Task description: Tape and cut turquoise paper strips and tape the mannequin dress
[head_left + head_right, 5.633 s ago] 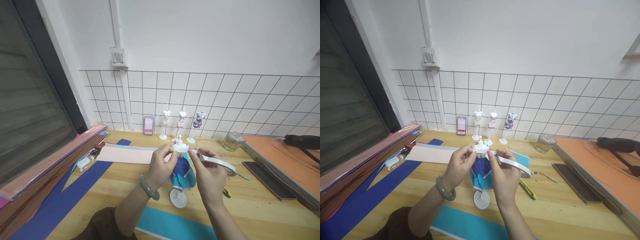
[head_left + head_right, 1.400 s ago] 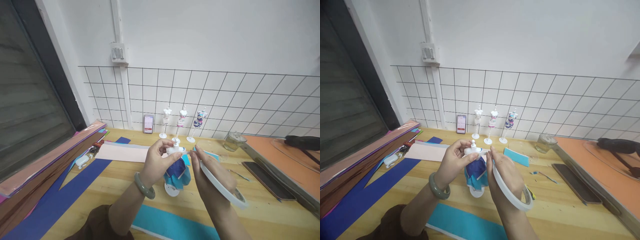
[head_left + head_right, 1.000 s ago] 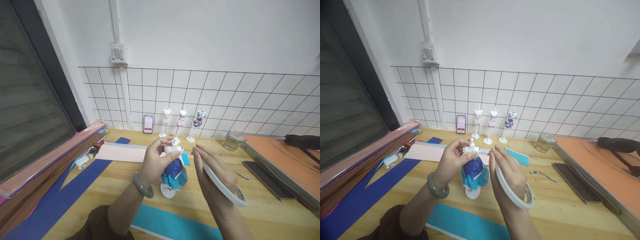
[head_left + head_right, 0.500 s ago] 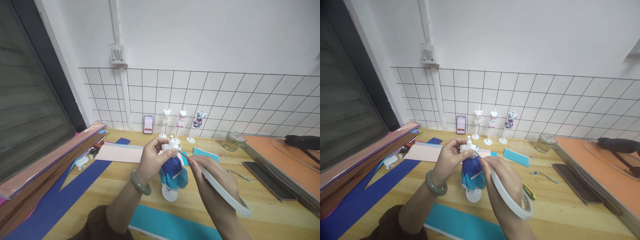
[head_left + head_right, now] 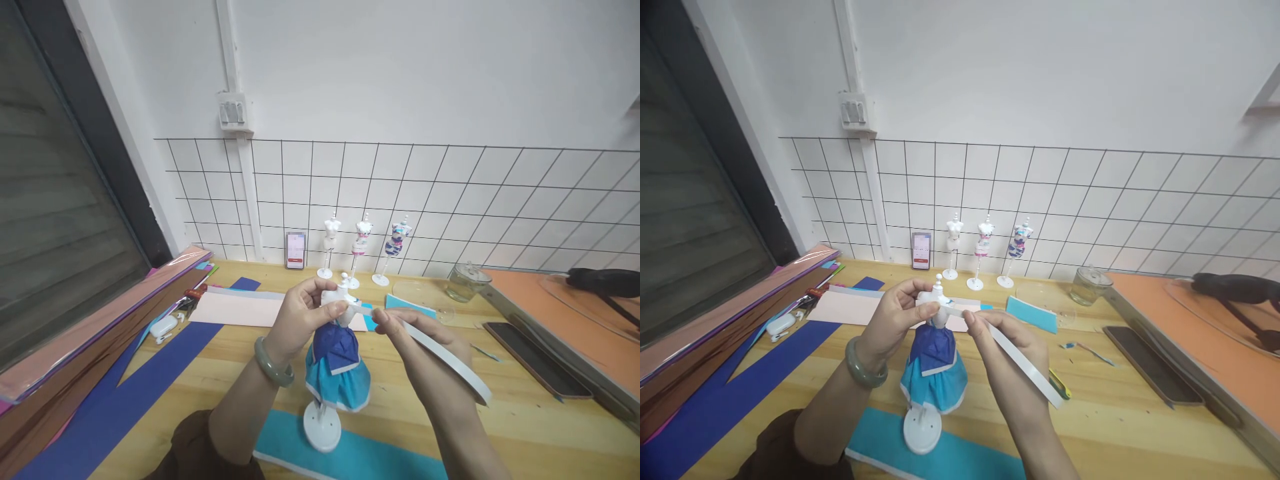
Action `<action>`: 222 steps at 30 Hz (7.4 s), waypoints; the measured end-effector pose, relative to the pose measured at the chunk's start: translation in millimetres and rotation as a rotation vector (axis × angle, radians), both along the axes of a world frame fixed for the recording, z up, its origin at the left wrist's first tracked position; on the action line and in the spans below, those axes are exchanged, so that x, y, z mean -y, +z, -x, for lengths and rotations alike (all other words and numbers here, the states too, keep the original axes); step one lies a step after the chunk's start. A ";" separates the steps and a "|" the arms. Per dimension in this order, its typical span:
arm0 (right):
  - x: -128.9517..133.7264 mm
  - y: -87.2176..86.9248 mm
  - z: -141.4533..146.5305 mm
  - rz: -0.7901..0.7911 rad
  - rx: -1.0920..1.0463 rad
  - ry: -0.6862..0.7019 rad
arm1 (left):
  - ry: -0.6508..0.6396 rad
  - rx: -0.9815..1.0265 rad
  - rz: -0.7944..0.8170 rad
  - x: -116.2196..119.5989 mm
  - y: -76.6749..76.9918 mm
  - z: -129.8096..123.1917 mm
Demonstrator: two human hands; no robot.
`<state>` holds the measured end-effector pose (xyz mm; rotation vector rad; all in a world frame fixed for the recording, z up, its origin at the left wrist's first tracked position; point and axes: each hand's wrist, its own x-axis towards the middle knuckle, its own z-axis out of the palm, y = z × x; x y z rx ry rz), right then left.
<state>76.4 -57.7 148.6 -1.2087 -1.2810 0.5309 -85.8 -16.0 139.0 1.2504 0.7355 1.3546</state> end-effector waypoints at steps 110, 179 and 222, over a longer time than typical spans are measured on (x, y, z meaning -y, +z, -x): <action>12.9 -1.5 12.2 -0.117 0.154 0.105 | -0.152 0.153 -0.074 -4.6 -7.2 8.3; 2.6 -3.4 -7.1 0.354 -0.129 0.682 | -0.625 0.262 -0.060 -0.9 -10.8 1.4; 0.9 -11.4 0.2 -0.529 0.592 -0.055 | 0.529 -0.701 -0.649 10.0 -9.9 -23.9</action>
